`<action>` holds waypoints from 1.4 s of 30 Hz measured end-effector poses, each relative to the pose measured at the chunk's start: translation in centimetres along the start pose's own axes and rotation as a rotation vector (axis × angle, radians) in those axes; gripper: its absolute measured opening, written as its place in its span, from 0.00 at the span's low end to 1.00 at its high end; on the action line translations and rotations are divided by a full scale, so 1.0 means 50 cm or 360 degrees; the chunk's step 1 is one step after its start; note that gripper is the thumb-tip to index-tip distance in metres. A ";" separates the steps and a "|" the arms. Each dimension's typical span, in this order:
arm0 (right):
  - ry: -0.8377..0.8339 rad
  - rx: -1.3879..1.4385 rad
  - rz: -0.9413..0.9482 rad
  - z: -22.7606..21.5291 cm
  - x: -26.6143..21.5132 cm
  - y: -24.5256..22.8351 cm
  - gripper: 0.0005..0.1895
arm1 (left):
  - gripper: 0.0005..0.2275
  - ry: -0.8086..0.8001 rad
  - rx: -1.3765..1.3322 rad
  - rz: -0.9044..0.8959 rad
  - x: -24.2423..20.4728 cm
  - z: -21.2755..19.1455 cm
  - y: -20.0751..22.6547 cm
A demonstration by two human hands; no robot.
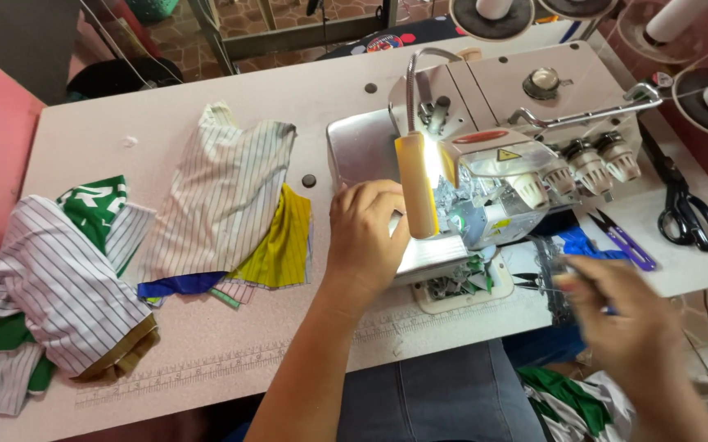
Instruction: Threading an industrial sewing machine using tweezers.
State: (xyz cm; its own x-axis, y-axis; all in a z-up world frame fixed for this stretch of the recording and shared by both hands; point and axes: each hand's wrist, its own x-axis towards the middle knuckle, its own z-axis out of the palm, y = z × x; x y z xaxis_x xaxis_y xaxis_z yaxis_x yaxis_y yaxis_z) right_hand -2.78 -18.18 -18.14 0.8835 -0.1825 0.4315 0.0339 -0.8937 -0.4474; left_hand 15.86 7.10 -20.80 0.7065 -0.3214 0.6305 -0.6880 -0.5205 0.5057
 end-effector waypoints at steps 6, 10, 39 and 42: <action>0.0057 -0.0307 -0.0236 0.054 0.081 -0.128 0.16 | 0.02 -0.0024 -0.0052 -0.0055 -0.005 0.001 -0.001; 0.0055 -0.0480 -0.0206 0.074 0.108 -0.140 0.10 | 0.01 -0.0023 -0.0084 -0.0085 -0.007 0.002 -0.004; 0.0096 -0.0044 -0.0434 0.094 0.158 -0.122 0.08 | 0.03 -0.0181 0.0357 0.0019 0.048 -0.009 -0.045; 0.0076 0.0051 -0.0465 0.089 0.157 -0.129 0.07 | 0.03 -0.0244 0.0360 0.0017 0.055 -0.032 -0.045</action>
State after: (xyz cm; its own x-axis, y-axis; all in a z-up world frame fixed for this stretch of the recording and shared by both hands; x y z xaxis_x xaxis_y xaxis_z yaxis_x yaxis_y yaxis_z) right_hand 6.03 -12.02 -15.37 0.8111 0.0610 0.5817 0.2992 -0.8978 -0.3231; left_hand 19.09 8.62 -19.25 0.7282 -0.4346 0.5299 -0.6532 -0.6743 0.3446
